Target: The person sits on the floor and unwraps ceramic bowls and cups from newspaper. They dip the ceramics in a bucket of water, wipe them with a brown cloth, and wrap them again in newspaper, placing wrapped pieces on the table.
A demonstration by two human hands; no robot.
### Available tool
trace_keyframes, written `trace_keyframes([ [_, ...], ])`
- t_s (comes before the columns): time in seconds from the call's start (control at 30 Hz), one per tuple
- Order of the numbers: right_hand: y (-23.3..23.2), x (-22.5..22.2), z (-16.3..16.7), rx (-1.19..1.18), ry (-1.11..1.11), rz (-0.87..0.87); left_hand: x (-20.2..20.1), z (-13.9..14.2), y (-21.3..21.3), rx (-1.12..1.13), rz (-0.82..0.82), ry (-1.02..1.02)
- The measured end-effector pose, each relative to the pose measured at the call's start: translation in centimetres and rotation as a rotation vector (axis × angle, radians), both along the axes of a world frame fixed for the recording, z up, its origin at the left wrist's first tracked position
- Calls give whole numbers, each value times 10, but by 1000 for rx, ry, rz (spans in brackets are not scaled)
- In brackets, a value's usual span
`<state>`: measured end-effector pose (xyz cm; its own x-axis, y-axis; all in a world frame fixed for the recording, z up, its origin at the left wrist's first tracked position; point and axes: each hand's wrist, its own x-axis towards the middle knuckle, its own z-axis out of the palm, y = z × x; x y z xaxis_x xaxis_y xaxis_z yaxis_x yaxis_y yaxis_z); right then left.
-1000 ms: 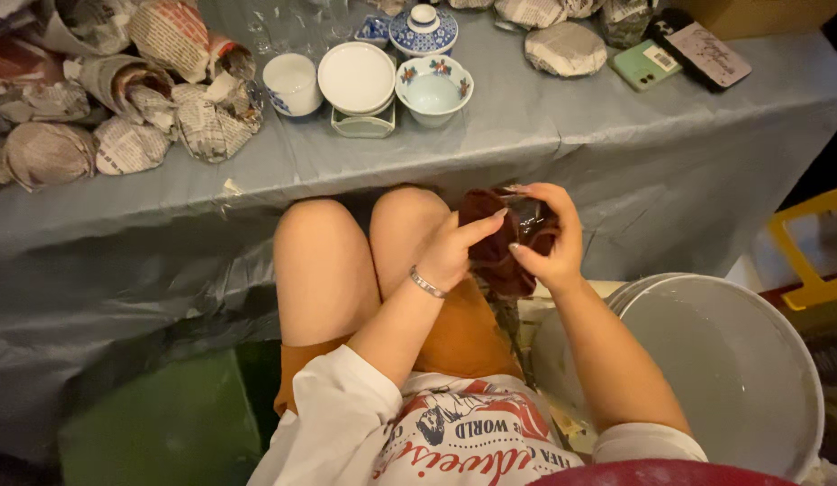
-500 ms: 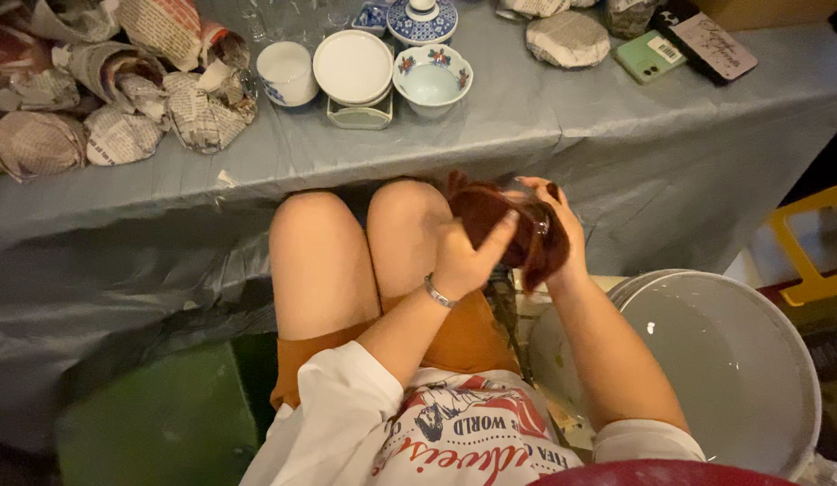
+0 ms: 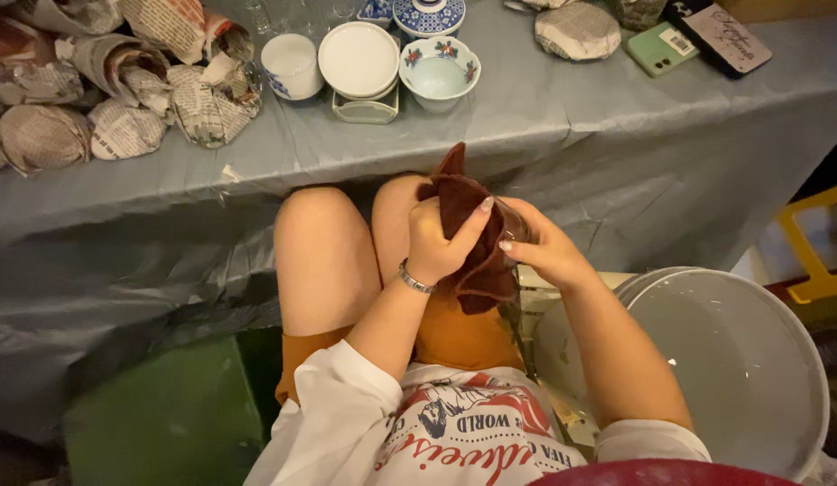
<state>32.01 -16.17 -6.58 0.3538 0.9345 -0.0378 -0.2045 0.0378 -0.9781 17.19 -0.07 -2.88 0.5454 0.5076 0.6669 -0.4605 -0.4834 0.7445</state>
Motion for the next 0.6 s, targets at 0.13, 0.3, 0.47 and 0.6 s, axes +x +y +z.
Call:
trace_keyframes([
  [0.13, 6, -9, 3, -41, 12, -65, 11, 9, -13, -386, 136, -17],
  [0.3, 9, -31, 31, 171, -799, -263, 11, 22, 9, -404, 3, 293],
  [0.47, 8, -28, 57, 208, -1414, -245, -6, 32, 28, -358, -604, 488],
  [0.6, 7, -30, 65, 256, -1647, -229, -12, 35, 36, -565, -993, 496],
])
